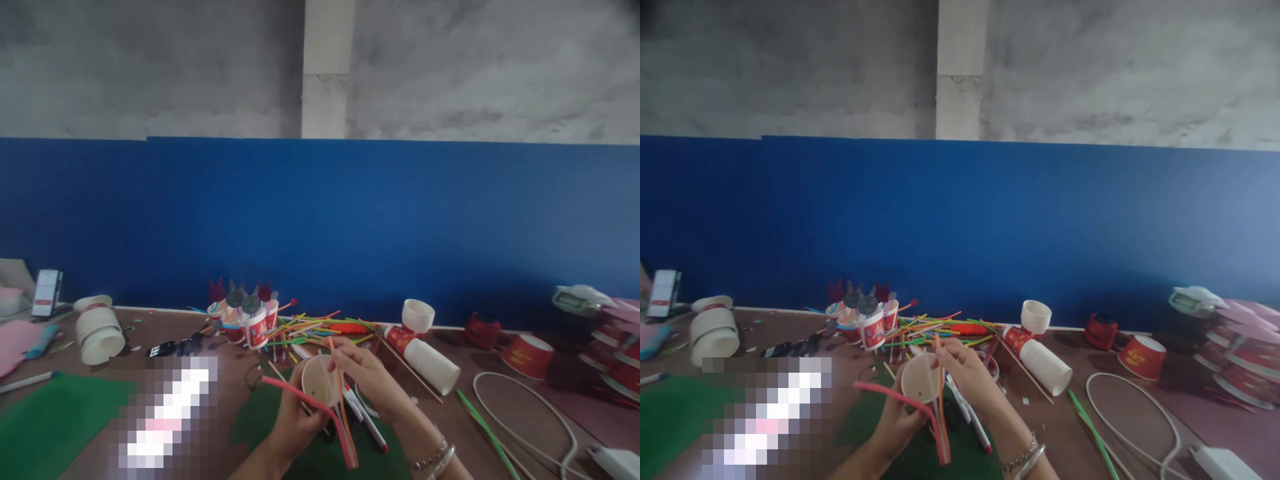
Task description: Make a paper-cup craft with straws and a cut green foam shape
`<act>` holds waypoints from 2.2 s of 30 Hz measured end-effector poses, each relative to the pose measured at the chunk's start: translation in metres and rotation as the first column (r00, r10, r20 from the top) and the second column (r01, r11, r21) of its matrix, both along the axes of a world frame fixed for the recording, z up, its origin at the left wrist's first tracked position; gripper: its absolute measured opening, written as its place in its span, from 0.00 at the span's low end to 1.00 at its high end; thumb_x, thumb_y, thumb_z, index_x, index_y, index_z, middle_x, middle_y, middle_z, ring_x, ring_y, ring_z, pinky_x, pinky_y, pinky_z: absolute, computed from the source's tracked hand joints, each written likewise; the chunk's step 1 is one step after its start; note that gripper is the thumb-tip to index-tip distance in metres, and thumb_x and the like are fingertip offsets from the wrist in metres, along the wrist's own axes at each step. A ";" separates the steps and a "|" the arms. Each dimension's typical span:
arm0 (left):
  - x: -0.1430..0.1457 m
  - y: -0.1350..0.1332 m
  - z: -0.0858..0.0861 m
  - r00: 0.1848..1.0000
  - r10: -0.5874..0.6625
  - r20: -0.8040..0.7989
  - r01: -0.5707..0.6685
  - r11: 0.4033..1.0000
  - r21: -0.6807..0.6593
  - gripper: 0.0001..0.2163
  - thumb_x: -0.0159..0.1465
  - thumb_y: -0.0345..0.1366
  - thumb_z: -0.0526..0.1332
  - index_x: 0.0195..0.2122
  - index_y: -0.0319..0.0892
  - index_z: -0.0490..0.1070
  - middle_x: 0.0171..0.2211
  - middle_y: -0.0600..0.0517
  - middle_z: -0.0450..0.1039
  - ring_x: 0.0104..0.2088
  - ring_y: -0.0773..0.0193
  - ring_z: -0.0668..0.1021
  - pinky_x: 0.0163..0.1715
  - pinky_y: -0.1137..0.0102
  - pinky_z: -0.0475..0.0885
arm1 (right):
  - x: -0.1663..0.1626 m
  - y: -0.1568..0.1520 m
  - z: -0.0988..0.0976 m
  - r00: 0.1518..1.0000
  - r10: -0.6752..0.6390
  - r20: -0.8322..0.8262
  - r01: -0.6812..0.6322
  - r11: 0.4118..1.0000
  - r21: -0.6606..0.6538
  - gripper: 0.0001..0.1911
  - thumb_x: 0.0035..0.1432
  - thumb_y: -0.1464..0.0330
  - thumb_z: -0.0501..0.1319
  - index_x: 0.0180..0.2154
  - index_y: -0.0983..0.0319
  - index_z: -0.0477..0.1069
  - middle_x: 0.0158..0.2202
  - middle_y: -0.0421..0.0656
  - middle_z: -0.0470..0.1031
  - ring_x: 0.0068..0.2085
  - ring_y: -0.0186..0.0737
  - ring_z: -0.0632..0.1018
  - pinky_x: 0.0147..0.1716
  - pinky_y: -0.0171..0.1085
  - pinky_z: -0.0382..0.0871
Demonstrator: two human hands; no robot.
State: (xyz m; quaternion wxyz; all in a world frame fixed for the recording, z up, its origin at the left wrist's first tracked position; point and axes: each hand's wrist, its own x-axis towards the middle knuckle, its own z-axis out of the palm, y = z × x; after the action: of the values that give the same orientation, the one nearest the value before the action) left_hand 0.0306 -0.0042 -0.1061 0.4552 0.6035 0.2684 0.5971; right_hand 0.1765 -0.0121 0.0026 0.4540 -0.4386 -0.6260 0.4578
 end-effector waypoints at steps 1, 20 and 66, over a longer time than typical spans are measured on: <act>0.000 0.002 -0.001 1.000 0.011 0.011 -0.010 0.999 -0.044 0.31 0.49 0.46 0.69 0.52 0.42 0.64 0.49 0.42 0.72 0.48 0.50 0.75 0.46 0.61 0.71 | 0.001 0.001 0.001 0.999 -0.038 -0.035 0.038 0.999 -0.004 0.24 0.50 0.48 0.60 0.23 0.63 0.73 0.40 0.46 0.74 0.43 0.44 0.73 0.44 0.39 0.63; -0.021 -0.009 0.010 0.741 0.192 -0.643 0.344 0.715 0.609 0.32 0.52 0.45 0.66 0.57 0.39 0.61 0.54 0.36 0.65 0.58 0.46 0.65 0.54 0.61 0.64 | 0.029 0.012 -0.026 0.916 0.322 0.239 -0.249 0.924 -0.291 0.07 0.54 0.66 0.59 0.28 0.62 0.71 0.17 0.34 0.65 0.18 0.27 0.62 0.17 0.29 0.50; -0.010 -0.003 0.006 0.414 0.802 -0.431 -0.110 0.514 0.851 0.30 0.54 0.42 0.63 0.56 0.35 0.62 0.57 0.39 0.64 0.60 0.50 0.64 0.61 0.59 0.50 | 0.017 0.019 -0.020 0.834 -0.169 -0.525 -0.153 0.844 -0.514 0.10 0.45 0.79 0.66 0.33 0.66 0.73 0.27 0.41 0.78 0.27 0.32 0.78 0.28 0.28 0.72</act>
State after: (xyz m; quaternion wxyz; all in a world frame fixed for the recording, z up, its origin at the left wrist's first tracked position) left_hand 0.0208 -0.0075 -0.1003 -0.1959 0.8116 0.3571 0.4188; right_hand 0.1935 0.0068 -0.0169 0.4758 -0.3994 -0.3131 0.7184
